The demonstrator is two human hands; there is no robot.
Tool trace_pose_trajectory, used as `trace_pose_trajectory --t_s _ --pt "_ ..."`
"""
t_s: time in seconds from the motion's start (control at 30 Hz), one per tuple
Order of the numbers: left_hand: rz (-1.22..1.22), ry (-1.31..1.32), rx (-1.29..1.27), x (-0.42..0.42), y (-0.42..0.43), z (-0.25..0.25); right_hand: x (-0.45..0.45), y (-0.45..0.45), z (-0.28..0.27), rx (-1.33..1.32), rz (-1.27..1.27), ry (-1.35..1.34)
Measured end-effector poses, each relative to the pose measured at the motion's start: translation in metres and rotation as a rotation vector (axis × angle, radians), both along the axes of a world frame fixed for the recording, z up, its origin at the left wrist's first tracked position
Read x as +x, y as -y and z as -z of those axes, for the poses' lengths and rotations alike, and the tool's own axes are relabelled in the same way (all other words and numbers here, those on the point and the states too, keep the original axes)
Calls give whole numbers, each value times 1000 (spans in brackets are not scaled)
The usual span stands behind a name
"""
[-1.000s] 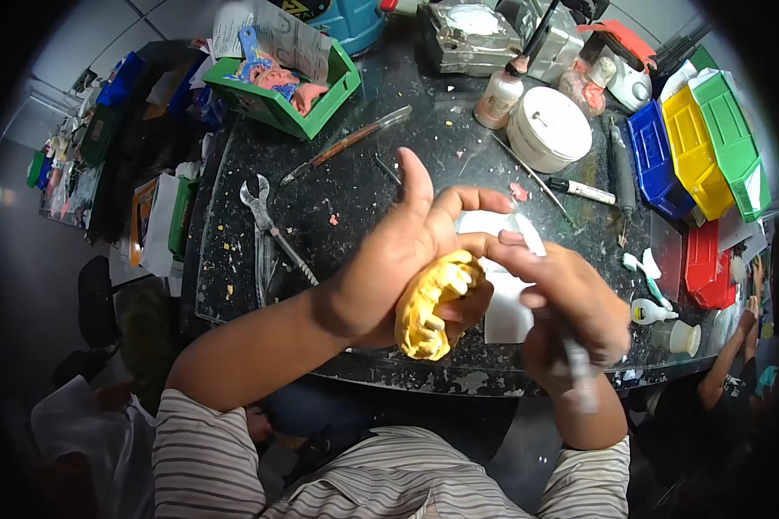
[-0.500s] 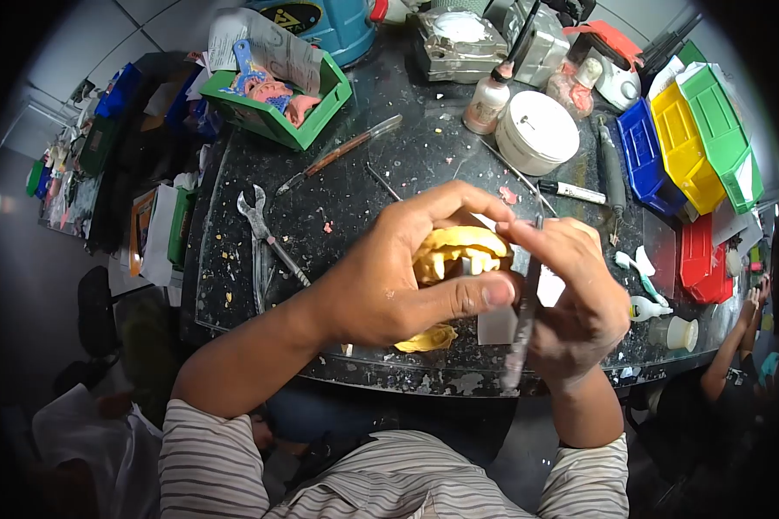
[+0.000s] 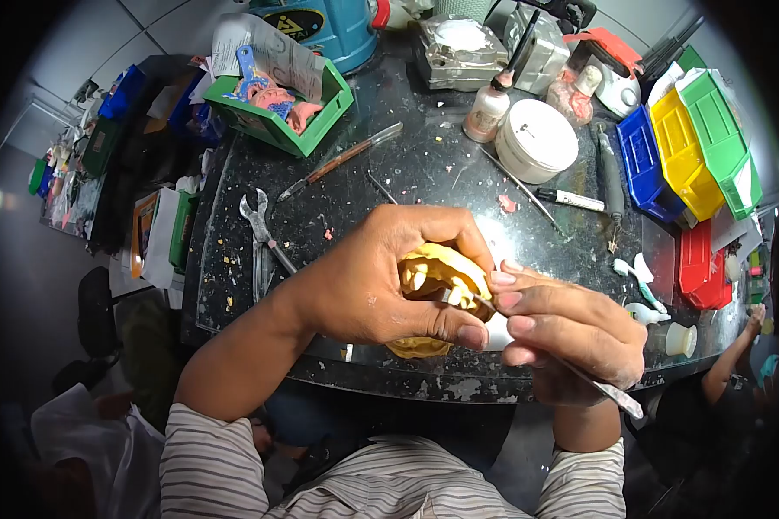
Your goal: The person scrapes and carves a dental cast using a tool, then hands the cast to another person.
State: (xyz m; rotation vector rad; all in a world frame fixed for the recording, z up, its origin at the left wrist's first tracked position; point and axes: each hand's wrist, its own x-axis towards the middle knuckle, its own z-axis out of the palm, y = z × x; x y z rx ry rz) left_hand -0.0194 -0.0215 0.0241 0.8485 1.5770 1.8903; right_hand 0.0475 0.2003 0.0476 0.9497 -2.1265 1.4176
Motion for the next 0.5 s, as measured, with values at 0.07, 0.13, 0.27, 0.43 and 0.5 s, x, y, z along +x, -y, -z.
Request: trace_pose_trajectory --t_s 0.07,0.13,0.27,0.43,0.5 --pt "6 7 3 0 0 0 0 -1 -3 19 -19 6" --pt "3 19 26 0 -1 2 0 -2 -4 37 -40 9" --pt "10 -3 29 -1 1 4 0 0 -4 56 -45 5" --pt "21 10 26 -1 2 1 1 0 -3 50 -36 8" --pt "12 -18 16 0 2 2 2 2 -5 80 -5 5"
